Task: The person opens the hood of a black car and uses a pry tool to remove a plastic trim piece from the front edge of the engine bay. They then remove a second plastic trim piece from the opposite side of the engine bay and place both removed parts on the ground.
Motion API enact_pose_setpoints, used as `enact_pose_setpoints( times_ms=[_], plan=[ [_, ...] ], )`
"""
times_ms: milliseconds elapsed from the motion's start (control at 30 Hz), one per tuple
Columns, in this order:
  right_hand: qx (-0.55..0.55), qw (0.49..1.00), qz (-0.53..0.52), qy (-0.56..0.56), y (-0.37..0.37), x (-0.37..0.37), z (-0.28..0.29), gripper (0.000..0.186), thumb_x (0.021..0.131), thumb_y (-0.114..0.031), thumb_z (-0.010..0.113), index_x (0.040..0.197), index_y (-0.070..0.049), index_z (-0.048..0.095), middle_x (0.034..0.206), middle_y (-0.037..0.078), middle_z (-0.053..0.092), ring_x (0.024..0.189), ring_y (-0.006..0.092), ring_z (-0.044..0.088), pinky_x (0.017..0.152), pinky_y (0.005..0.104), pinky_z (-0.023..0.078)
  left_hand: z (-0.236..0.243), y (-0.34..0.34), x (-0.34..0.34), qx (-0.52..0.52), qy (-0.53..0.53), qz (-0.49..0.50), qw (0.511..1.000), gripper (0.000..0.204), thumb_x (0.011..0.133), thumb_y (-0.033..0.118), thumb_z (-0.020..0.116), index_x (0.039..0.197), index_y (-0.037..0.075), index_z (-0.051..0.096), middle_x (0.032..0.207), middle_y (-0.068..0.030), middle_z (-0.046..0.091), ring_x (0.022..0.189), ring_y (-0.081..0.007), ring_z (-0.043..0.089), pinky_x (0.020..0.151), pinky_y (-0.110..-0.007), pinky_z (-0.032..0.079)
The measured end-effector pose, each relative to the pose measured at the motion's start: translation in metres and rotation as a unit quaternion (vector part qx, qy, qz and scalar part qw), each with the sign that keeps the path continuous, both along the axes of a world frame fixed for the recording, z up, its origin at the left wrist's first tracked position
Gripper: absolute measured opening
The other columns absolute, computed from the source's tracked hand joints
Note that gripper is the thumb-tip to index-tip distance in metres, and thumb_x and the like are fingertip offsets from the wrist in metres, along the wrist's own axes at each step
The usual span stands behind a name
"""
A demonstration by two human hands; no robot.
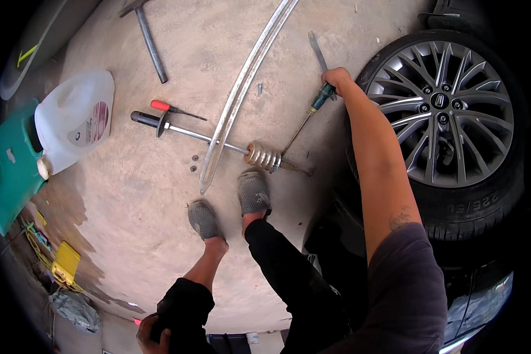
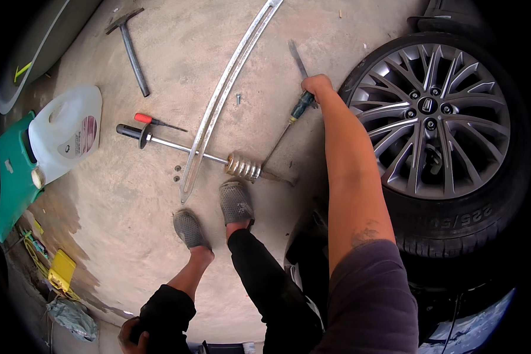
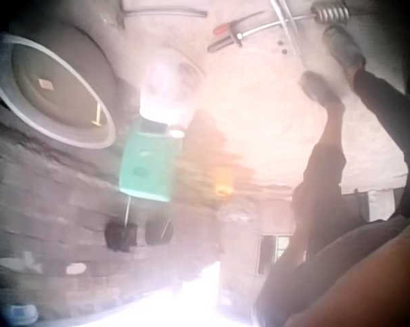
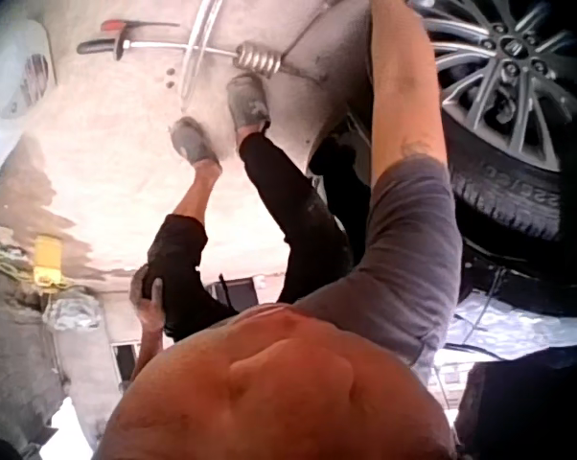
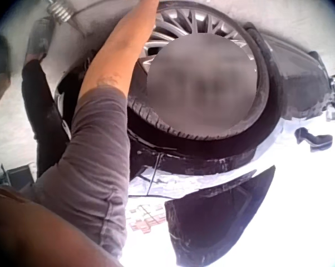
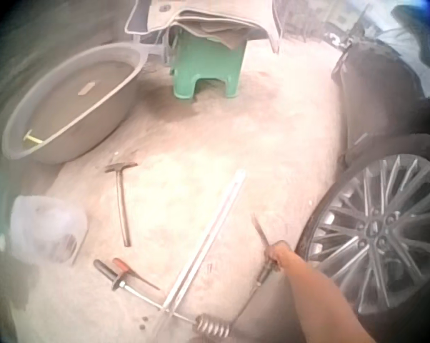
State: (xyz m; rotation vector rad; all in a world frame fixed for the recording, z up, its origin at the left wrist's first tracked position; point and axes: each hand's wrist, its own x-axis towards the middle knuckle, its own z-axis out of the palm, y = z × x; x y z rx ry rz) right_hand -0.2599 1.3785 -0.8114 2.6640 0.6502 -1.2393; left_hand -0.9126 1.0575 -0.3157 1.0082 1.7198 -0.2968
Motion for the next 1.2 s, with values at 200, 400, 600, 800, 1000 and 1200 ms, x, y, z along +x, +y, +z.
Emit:
enact_pose_setpoints(
  times_ms=[200,400,600,800,1000,1200],
  plan=[
    [0.102,0.982,0.134,-0.088,-0.035,-0.102,0.136,0.027,0.086,-0.025,0.061,0.099,-0.006,0.075,0.106,0.020,0.073,0.103,0.0368,0.069,0.088,0.0449,0.055,0.024,-0.046,0.038,0.019,0.042,-0.097,0.994,0.041,0.084,0.022,0.075,0.115,-0.002,0.066,0.115,-0.0237,0.067,0.109,-0.0416,0.063,0.097,-0.049,0.049],
    [0.245,0.963,0.111,0.006,-0.097,-0.175,0.259,0.021,0.084,-0.019,0.060,0.085,-0.002,0.071,0.093,0.025,0.070,0.094,0.0427,0.068,0.085,0.0494,0.055,0.030,-0.082,0.071,0.012,0.073,-0.135,0.988,0.036,0.080,0.024,0.073,0.103,-0.003,0.070,0.106,-0.0239,0.069,0.102,-0.0413,0.065,0.092,-0.047,0.051],
    [0.065,0.980,-0.025,0.186,-0.248,-0.272,0.385,0.036,0.083,-0.026,0.064,0.104,0.003,0.070,0.103,0.026,0.071,0.092,0.0400,0.071,0.085,0.0454,0.056,0.043,-0.080,0.072,-0.036,0.110,-0.205,0.972,0.038,0.084,0.033,0.071,0.102,0.000,0.070,0.099,-0.0234,0.071,0.098,-0.0419,0.068,0.088,-0.050,0.054],
    [0.118,0.938,-0.171,0.276,-0.385,-0.278,0.578,0.034,0.089,-0.034,0.073,0.094,0.000,0.072,0.069,0.009,0.063,0.050,0.0195,0.058,0.049,0.0341,0.053,0.081,-0.069,0.089,0.013,0.104,-0.339,0.935,0.043,0.088,0.038,0.068,0.110,0.001,0.066,0.108,-0.0242,0.070,0.104,-0.0404,0.067,0.092,-0.049,0.053],
    [0.388,0.916,-0.066,0.083,-0.420,-0.208,0.790,0.036,0.094,-0.036,0.068,0.095,-0.001,0.071,0.079,0.019,0.067,0.072,0.0328,0.065,0.065,0.0396,0.049,0.147,-0.033,0.085,0.034,-0.048,-0.345,0.937,0.038,0.087,0.034,0.068,0.104,0.001,0.073,0.105,-0.0236,0.072,0.102,-0.0388,0.069,0.093,-0.045,0.053],
    [0.553,0.803,0.039,-0.220,-0.444,-0.192,0.969,0.014,0.095,-0.015,0.066,0.099,-0.002,0.065,0.079,0.018,0.063,0.073,0.0358,0.064,0.064,0.0443,0.050,0.217,0.013,0.056,0.120,-0.032,-0.374,0.919,0.034,0.085,0.033,0.067,0.098,0.001,0.074,0.094,-0.0227,0.073,0.095,-0.0388,0.070,0.087,-0.046,0.054]
  ],
)
